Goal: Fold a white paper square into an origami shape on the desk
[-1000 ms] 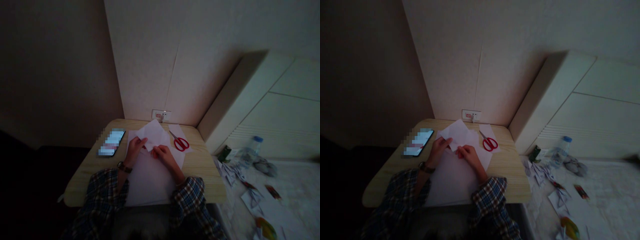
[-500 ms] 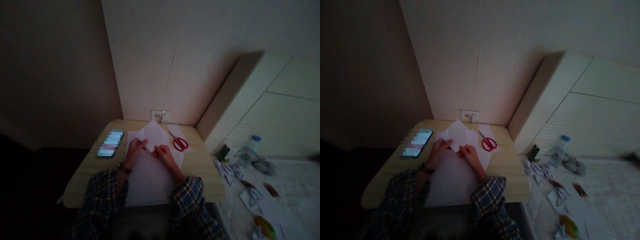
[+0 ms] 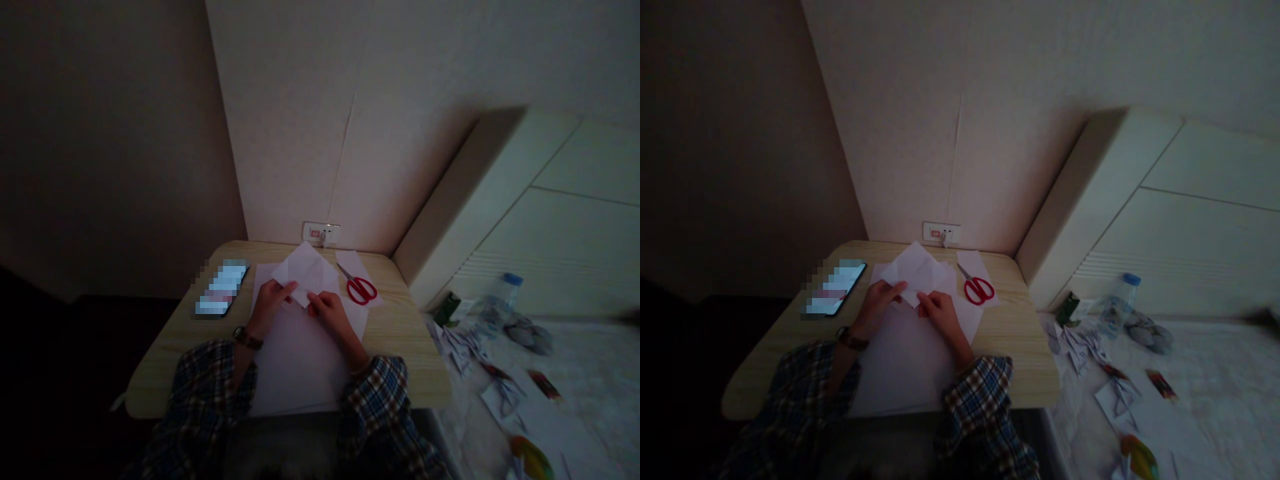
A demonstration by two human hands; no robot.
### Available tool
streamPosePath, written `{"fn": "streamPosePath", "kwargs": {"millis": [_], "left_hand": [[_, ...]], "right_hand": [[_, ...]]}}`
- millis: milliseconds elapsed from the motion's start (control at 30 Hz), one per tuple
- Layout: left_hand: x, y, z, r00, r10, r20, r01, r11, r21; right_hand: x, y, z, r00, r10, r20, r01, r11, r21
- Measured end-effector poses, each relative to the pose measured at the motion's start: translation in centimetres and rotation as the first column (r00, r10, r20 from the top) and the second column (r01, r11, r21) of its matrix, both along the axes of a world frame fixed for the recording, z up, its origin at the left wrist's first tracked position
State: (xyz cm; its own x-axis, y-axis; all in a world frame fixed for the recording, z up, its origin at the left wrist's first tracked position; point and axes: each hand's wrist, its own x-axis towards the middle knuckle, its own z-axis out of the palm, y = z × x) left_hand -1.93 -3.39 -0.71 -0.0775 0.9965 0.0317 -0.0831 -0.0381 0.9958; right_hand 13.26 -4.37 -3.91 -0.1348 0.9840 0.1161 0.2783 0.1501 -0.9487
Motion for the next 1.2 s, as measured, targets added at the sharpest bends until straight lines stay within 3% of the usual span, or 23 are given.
{"fn": "streamPosePath", "kwargs": {"millis": [300, 733, 900, 1200], "left_hand": [[0.03, 0.40, -0.66, 0.997, -0.071, 0.003, 0.071, 0.997, -0.013], [-0.04, 0.34, -0.63, 0.998, -0.052, -0.023, 0.053, 0.998, 0.021], [-0.07, 0.46, -0.88, 0.997, -0.051, -0.054, 0.053, 0.998, 0.035], [-0.20, 0.46, -0.84, 0.998, -0.029, -0.054, 0.030, 0.999, 0.029]], "right_hand": [[-0.25, -0.08, -0.28, 0.996, 0.083, -0.011, -0.084, 0.990, -0.113], [-0.27, -0.26, -0.12, 0.995, 0.104, -0.006, -0.104, 0.989, -0.109], [-0.22, -0.21, -0.41, 0.983, 0.180, -0.037, -0.183, 0.977, -0.111], [-0.38, -0.15, -0.27, 0.987, 0.159, -0.007, -0.159, 0.981, -0.111]]}}
